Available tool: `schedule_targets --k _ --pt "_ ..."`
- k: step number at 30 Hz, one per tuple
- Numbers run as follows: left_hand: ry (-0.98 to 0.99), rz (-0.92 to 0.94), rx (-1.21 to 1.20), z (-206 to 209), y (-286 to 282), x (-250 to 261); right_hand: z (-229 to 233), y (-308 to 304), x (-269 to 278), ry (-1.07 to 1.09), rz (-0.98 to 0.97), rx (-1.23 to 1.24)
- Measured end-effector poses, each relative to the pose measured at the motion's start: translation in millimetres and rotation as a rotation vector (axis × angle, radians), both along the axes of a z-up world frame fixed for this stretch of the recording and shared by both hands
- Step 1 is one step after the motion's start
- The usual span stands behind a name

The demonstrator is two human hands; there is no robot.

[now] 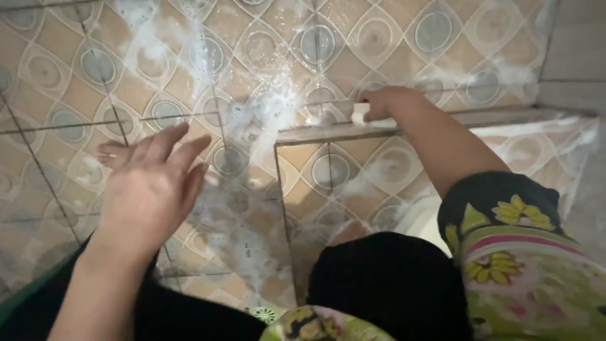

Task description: Scrubbing a squat toilet and surrounding tiles with a brush and soapy water.

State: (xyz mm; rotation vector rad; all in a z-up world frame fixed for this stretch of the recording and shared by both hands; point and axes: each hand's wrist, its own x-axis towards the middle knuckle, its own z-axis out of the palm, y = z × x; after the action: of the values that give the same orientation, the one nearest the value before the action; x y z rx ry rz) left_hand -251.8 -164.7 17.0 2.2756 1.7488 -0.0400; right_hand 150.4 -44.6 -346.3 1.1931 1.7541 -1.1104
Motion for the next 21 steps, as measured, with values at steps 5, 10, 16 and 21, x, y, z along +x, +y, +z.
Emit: schedule_targets --k 5,10,16,21 --pt "-0.036 0.034 -0.040 21.0 -18.4 3.5 45.7 3.4 -10.4 0.024 0.038 0.053" --pt "-0.179 0.088 -0.055 -44.8 -31.2 -26.7 178.4 -44.1 -57.6 0.193 -0.018 0.293" --pt "-0.196 0.155 -0.152 -67.8 -55.3 -40.2 182.3 -124.1 -43.3 0.235 0.027 0.671" --pt "-0.187 0.114 -0.115 -52.7 -51.8 -58.5 204.2 -62.0 -84.1 0.091 0.136 0.382"
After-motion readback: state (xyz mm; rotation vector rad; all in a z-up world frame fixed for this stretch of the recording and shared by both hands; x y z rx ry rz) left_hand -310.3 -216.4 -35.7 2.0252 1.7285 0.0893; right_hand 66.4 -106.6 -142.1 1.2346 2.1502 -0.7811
